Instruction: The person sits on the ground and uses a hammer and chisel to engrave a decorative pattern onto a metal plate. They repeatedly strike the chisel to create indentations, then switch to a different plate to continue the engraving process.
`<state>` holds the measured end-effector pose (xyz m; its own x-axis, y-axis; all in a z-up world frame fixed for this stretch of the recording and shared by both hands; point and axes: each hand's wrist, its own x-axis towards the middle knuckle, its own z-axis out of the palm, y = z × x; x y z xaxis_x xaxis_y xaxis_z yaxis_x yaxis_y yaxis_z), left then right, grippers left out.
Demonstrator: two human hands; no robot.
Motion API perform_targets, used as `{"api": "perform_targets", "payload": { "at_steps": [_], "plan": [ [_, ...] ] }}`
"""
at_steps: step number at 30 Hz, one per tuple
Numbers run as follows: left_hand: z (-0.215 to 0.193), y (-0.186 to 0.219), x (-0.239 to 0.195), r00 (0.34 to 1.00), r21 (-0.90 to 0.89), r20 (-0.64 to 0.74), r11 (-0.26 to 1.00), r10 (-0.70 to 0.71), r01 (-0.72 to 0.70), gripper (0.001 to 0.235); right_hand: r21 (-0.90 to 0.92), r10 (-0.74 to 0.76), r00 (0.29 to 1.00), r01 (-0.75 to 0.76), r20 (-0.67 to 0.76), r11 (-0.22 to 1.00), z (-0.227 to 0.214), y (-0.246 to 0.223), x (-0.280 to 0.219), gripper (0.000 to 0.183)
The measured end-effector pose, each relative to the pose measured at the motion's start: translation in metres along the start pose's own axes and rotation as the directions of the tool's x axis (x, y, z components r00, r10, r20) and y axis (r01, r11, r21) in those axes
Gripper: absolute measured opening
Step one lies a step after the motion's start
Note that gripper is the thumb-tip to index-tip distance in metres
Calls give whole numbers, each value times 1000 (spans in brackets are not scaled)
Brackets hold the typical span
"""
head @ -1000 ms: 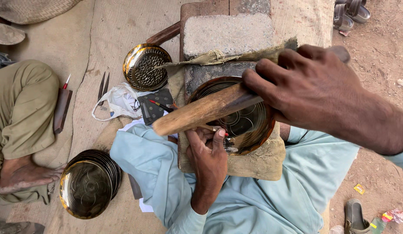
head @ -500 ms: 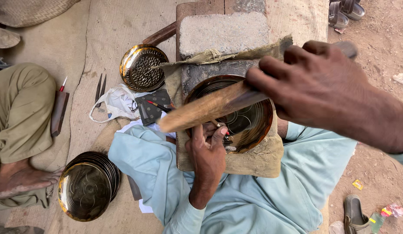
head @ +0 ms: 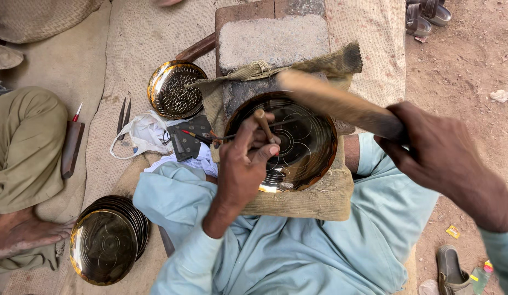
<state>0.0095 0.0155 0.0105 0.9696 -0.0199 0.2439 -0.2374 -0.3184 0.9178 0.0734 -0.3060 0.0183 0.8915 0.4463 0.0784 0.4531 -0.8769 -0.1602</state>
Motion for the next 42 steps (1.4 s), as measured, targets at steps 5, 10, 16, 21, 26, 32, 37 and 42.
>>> {"api": "perform_targets", "payload": {
  "at_steps": [5, 10, 16, 21, 26, 32, 37, 42],
  "plan": [
    [-13, 5, 27, 936, 153, 325, 970, 131, -189, 58, 407, 244, 962, -174, -125, 897, 44, -7, -41, 40],
    [-12, 13, 39, 841, 194, 532, 952, 101, -237, 64, 499, 251, 926, -82, -282, 863, 75, -9, -61, 50],
    [-11, 11, 39, 815, 228, 522, 880, 250, -416, 63, 613, 230, 876, 91, -424, 785, 67, -6, -47, 50],
    [-5, 2, 31, 898, 261, 391, 911, 201, -318, 61, 306, 94, 980, -35, -178, 951, 30, -1, -15, 42],
    [3, -4, 15, 969, 190, 179, 961, 168, -202, 62, -72, -120, 992, 117, -39, 991, -11, -5, 15, 36],
    [10, -5, 4, 988, 200, 32, 968, 150, -154, 62, -373, -59, 989, 107, 138, 922, -47, -37, 38, 34],
    [15, -8, -4, 998, 216, -50, 976, 36, -25, 53, -457, 19, 968, 100, 250, 884, -61, -59, 45, 22],
    [23, -8, -12, 989, 64, -151, 998, 0, 10, 50, -450, -4, 966, 123, 257, 885, -77, -73, 52, 31]
  ]
}}
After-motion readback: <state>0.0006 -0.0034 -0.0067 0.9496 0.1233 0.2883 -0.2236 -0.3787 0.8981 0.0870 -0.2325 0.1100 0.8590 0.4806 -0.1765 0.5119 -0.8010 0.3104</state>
